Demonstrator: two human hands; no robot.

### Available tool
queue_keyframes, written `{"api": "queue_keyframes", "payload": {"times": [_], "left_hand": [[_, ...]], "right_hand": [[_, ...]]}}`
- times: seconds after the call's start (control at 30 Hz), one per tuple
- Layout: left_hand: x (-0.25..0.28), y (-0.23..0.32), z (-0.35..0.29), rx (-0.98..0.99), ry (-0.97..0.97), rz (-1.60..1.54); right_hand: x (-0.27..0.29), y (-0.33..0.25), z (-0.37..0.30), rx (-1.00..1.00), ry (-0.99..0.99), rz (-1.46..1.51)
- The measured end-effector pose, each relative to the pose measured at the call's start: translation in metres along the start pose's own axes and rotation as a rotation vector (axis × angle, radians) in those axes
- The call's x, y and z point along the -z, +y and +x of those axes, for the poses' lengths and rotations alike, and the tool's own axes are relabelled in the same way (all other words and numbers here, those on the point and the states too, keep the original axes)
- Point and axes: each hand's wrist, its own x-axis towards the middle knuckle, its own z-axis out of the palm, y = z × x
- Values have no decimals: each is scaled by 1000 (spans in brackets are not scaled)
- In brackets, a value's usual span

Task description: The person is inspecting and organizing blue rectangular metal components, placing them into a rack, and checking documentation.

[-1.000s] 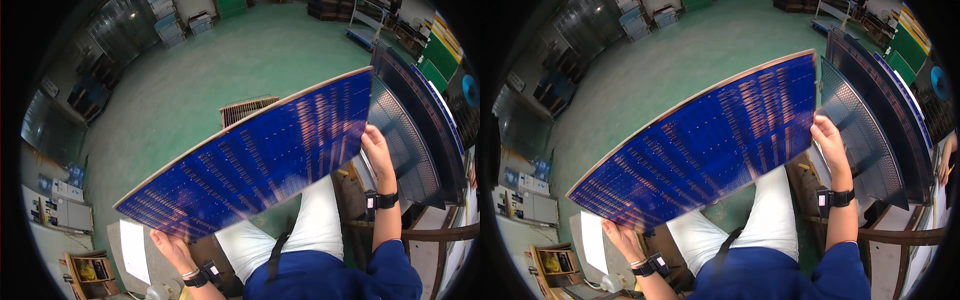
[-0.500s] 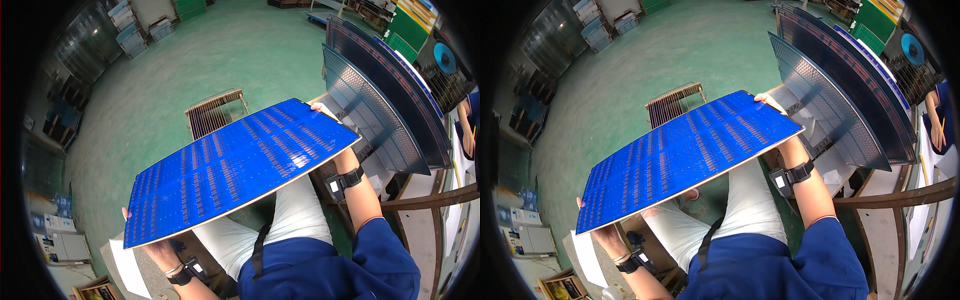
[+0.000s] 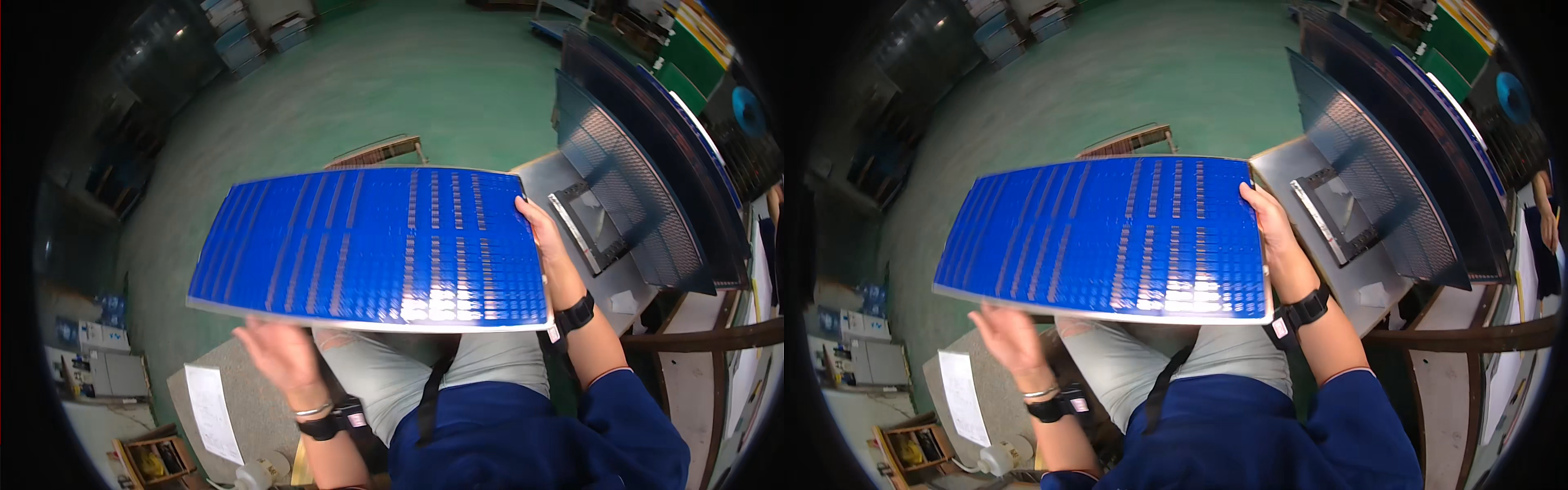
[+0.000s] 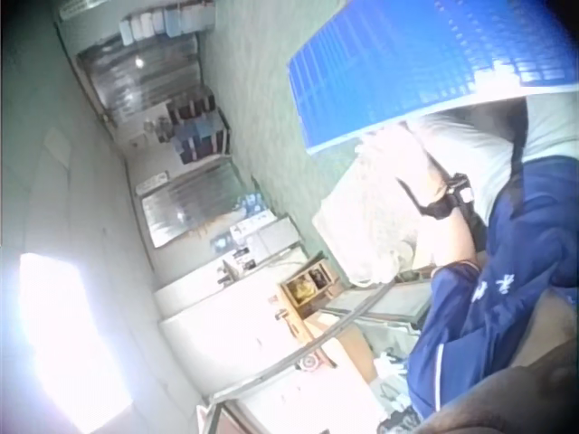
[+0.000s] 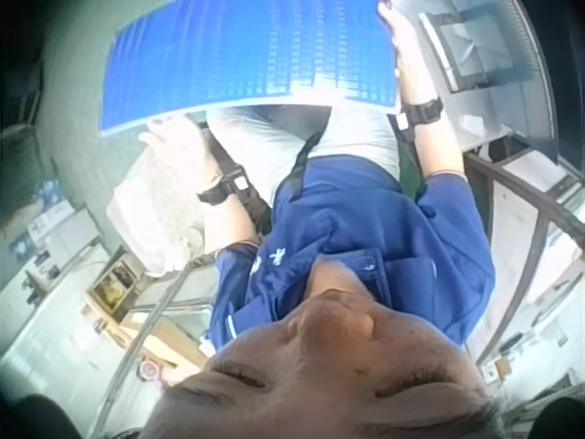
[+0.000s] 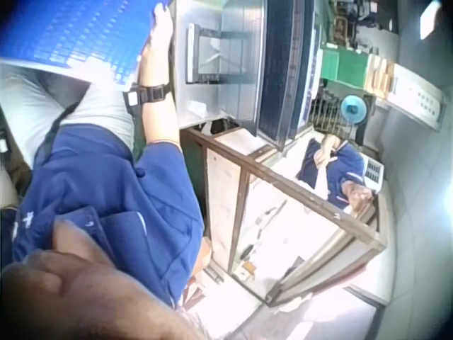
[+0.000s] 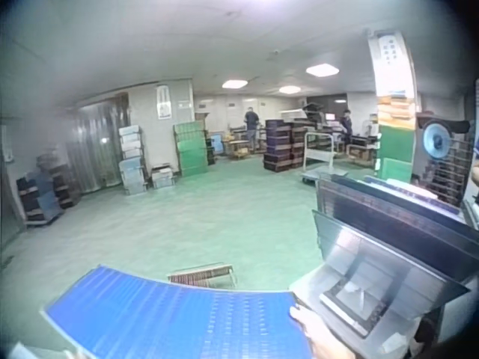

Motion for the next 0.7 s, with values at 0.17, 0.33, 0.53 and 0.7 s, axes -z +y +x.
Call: {"api": "queue_keyframes", "payload": {"times": [0.17,0.33,0.53,0.7], "left_hand": [[-55,-77,-48,196,57,173],[-41,-66,-47,251,219,367],[-17,-45,-56,330,277,394],[-15,-37,-59,341,189,443]], "right_hand": [[-64,54,-15,47,88,171],[-56,51,-35,-56,11,-54],[-30,11,-33,15,30,-374],[-34,25,-35,-73,70,-510]]}}
